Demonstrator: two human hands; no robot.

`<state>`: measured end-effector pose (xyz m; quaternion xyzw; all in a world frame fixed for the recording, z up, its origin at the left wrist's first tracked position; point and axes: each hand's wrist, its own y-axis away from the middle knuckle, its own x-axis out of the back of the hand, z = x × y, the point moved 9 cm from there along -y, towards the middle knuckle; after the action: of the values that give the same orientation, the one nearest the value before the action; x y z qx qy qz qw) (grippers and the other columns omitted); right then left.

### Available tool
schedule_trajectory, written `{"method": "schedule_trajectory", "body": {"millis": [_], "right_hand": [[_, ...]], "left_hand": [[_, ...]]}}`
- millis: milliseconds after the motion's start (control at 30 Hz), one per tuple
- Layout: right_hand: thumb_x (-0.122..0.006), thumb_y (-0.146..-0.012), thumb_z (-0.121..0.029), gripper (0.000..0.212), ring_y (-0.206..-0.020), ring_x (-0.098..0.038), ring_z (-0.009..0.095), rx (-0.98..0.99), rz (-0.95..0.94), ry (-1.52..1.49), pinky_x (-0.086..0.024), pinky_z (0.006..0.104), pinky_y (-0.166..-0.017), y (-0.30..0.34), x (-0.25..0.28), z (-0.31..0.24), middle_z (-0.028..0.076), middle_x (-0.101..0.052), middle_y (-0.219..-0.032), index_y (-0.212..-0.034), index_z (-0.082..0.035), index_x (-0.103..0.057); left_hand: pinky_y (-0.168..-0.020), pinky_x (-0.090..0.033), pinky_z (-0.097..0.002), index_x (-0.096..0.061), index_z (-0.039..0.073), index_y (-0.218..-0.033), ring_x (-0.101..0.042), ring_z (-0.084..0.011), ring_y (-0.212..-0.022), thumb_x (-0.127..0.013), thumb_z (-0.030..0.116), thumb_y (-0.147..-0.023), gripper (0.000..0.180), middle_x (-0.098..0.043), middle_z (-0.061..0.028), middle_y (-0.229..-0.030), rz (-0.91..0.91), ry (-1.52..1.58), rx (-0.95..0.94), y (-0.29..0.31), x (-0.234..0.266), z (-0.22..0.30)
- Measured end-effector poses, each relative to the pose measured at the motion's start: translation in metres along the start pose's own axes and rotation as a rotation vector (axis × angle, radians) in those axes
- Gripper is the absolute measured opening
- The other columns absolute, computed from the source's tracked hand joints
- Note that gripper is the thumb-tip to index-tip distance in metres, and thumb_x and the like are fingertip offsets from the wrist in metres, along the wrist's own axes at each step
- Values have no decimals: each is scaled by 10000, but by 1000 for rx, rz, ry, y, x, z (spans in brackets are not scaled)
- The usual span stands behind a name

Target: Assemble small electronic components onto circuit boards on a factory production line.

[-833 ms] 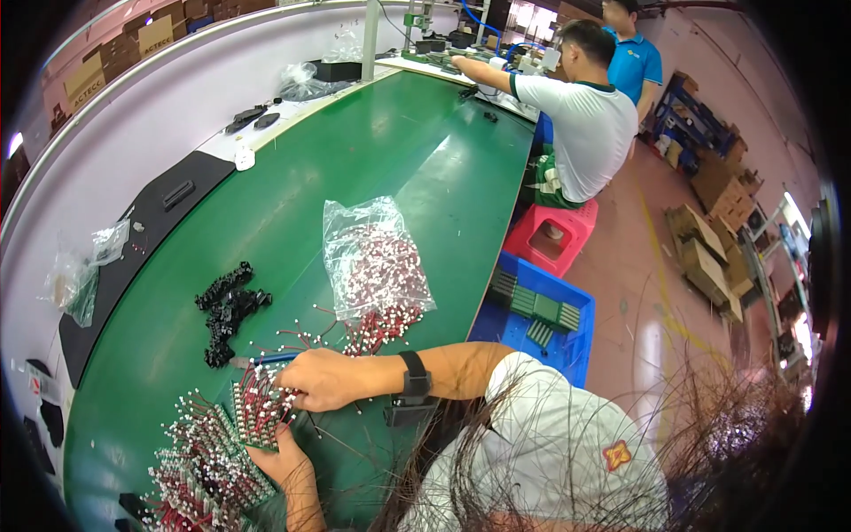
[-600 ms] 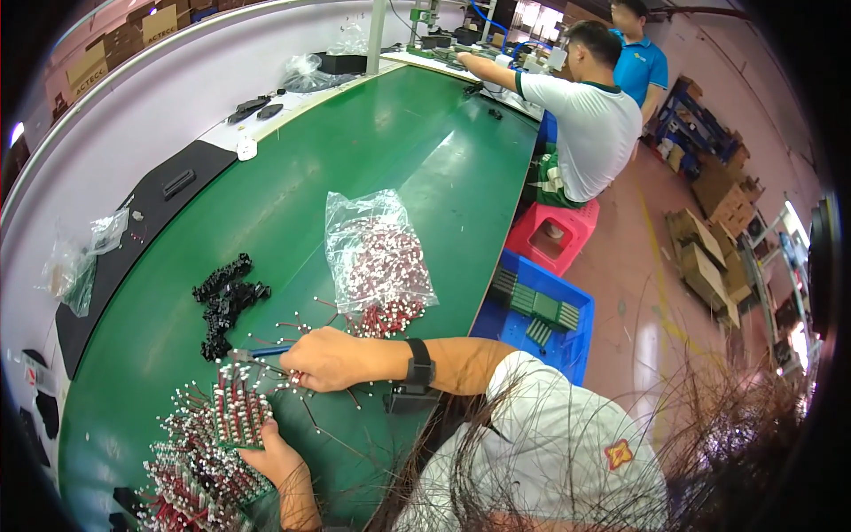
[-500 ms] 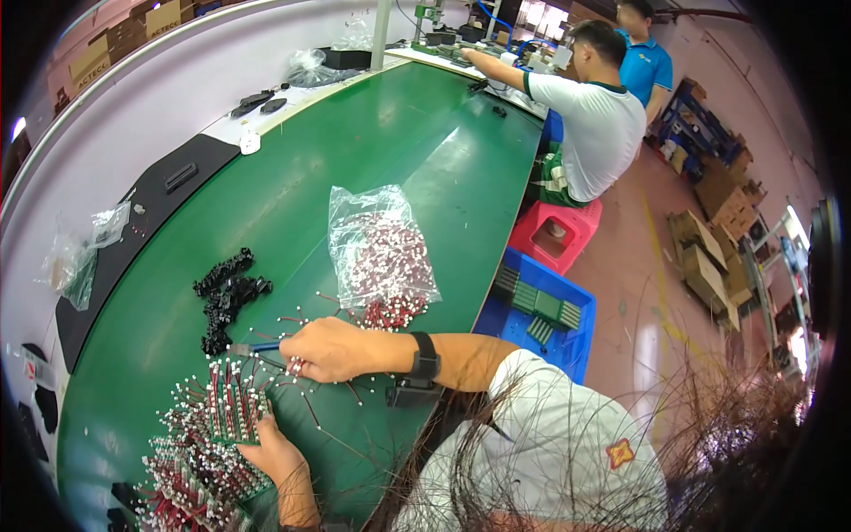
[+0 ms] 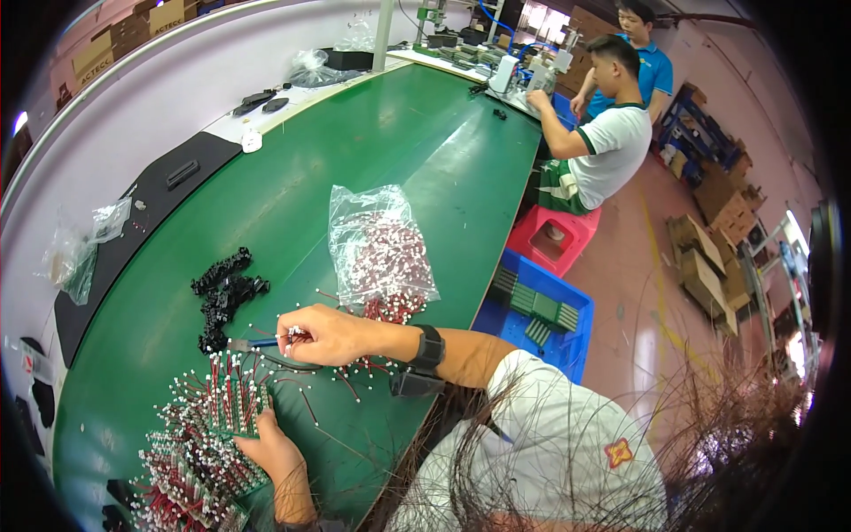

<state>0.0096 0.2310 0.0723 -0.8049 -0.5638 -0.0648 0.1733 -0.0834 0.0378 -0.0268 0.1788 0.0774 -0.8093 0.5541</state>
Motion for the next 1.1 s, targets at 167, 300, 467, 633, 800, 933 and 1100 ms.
{"method": "schedule_trajectory", "body": {"millis": [167, 300, 467, 633, 800, 933, 1100], "right_hand": [[-589, -832, -72, 109, -608, -494, 73, -1, -71, 76, -414, 266, -555, 3, -5, -11, 26, -562, -666, -905, 8, -602], [-593, -846, -81, 110, -611, -511, 79, 28, -94, 100, -424, 269, -557, 4, -9, -7, 39, -582, -673, -909, 9, -603], [-599, -883, -110, 129, -622, -564, 104, 76, -83, 60, -449, 278, -565, 5, -12, -11, 70, -628, -725, -928, 11, -599], [-612, -892, -128, 137, -624, -586, 130, 240, -171, -49, -463, 291, -572, 8, -38, -26, 76, -644, -757, -960, -10, -601], [-634, -885, -133, 118, -640, -641, 176, 324, -108, 53, -496, 314, -585, 25, -43, -47, 85, -636, -724, -946, -32, -626], [-637, -857, -112, 100, -607, -650, 243, 234, -13, 109, -495, 345, -547, 18, -45, -29, 128, -630, -696, -898, -23, -617], [-647, -852, -125, 125, -599, -646, 301, 195, 41, 187, -491, 381, -528, 12, -48, -24, 171, -625, -713, -868, -11, -599]], "left_hand": [[-928, -470, -333, -436, -58, -1272, -599, -220, -1006, -549, -24, -825, 463, -589, -148, -1165, -62, -118, -48, 5, -14, 12], [-950, -449, -339, -436, -67, -1275, -589, -226, -1014, -557, -22, -818, 475, -586, -145, -1175, -53, -141, -48, 5, -16, 14], [-979, -419, -338, -432, -72, -1287, -570, -227, -1049, -575, -10, -813, 499, -574, -143, -1201, -77, -148, -52, 1, -11, 9], [-946, -430, -345, -446, -64, -1217, -559, -219, -1038, -656, 87, -826, 468, -565, -150, -1201, -65, -382, -88, 4, 1, 14], [-915, -464, -337, -465, -104, -1140, -571, -216, -1034, -697, 105, -833, 438, -580, -173, -1148, -124, -668, 100, 12, -19, 17], [-872, -482, -275, -532, -3, -1161, -605, -135, -976, -666, -10, -850, 339, -631, -68, -1093, -289, -212, -9, 17, -49, 26], [-857, -492, -264, -549, -14, -1152, -621, -128, -976, -649, -21, -855, 314, -647, -70, -1084, -317, -209, 17, 20, -47, 28]]}}
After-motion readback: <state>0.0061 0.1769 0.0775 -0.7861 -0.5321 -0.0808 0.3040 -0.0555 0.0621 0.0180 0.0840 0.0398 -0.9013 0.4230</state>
